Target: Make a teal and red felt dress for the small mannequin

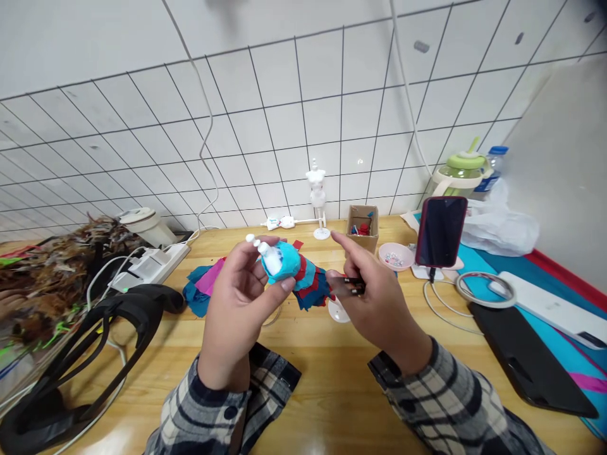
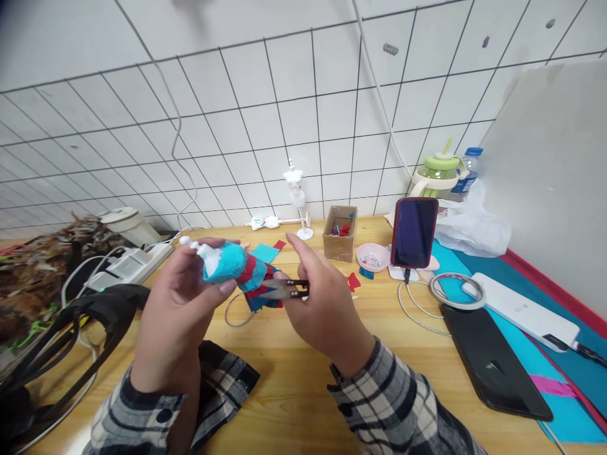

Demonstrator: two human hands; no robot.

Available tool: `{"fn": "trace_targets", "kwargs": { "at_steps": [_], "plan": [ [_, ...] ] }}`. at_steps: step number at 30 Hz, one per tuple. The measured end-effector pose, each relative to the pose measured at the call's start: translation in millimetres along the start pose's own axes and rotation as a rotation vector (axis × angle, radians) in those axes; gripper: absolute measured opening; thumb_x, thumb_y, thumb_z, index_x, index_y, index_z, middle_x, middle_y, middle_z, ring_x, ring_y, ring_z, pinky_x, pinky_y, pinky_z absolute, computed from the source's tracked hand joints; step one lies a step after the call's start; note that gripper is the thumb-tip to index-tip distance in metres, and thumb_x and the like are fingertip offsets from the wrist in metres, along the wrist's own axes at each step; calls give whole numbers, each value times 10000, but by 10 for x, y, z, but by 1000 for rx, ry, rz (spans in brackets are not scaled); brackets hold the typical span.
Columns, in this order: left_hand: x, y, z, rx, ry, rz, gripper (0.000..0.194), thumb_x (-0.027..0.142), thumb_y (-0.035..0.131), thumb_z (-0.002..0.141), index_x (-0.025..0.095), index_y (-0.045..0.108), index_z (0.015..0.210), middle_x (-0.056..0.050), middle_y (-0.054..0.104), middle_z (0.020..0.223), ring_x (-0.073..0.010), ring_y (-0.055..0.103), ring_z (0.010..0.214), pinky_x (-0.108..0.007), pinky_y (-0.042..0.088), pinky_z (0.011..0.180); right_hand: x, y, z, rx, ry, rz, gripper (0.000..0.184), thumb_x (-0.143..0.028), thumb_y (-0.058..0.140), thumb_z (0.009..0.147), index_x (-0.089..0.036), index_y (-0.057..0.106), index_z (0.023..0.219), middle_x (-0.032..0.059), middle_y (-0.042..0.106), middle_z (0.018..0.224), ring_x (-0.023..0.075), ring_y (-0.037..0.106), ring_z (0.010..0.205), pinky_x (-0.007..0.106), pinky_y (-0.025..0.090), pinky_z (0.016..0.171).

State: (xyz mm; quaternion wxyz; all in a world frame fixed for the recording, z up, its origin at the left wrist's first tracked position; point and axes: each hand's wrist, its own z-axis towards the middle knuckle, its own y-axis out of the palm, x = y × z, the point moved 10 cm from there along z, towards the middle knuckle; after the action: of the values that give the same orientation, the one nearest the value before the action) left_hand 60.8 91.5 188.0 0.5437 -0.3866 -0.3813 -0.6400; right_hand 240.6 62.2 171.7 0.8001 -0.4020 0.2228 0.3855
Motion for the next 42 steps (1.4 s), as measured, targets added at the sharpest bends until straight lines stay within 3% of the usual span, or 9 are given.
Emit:
{"fn": "trace_targets", "kwargs": {
  "at_steps": [4,8,11,13,15,17,22,28,42],
  "plan": [
    [31,-206,59,70,-45,-139,461,225,779,687,258,637,1124,-63,650,1105,-208,639,964,-319,563,813,224,219,-9,-320,106,127,502,-390,537,905,-165,522,1353,2,604,717,132,538,625,245,440,557],
    [73,-324,61,60,-98,-289,438,258,767,685,262,647,1106,-69,666,1066,-265,646,980,-404,566,830,27,528,-255,-682,5,297,266,-365,524,923,-207,717,1015,7,660,755,120,558,647,226,429,563],
    [17,-312,62,-20,-178,-319,481,252,763,691,259,624,1151,-83,654,1148,-297,626,1062,-432,535,894,6,730,-497,-778,56,420,303,-329,472,950,-184,724,861,10,654,718,108,542,625,216,398,550],
    [-61,-272,74,-98,-231,-311,622,266,780,689,276,554,1269,-83,651,1167,-283,614,1094,-415,504,939,120,795,-599,-685,91,413,302,-338,503,930,-173,719,797,17,634,696,109,537,622,222,382,564],
    [-164,-229,87,-157,-275,-302,784,309,801,684,294,446,1383,-78,647,1171,-256,600,1118,-384,465,979,366,744,-653,-457,161,288,290,-300,504,917,-166,686,736,15,603,654,114,524,607,231,363,567],
    [-289,-178,86,-186,-323,-281,870,351,805,687,303,367,1438,-78,638,1186,-234,596,1117,-372,437,999,539,756,-764,-365,194,134,215,-236,523,885,-178,669,738,16,599,668,131,532,633,245,352,589],
    [-522,-60,63,-152,-391,-214,854,357,795,703,271,372,1439,-64,678,1068,-195,644,979,-354,460,935,613,861,-918,-369,181,-60,165,-149,517,843,-196,619,722,15,589,694,143,528,661,257,309,608],
    [-514,-152,118,-63,-357,-102,635,342,754,747,167,532,1316,-84,712,1003,-199,677,866,-302,522,784,493,929,-959,-408,110,-44,178,-149,518,838,-192,544,667,-3,554,673,119,490,628,253,265,585],
    [-410,-196,122,-27,-287,-50,792,355,776,723,215,419,1415,-67,742,939,-206,705,810,-353,533,820,499,941,-979,-403,70,-8,139,-119,526,787,-186,557,670,2,561,666,119,495,633,244,269,584]
  ]
}}
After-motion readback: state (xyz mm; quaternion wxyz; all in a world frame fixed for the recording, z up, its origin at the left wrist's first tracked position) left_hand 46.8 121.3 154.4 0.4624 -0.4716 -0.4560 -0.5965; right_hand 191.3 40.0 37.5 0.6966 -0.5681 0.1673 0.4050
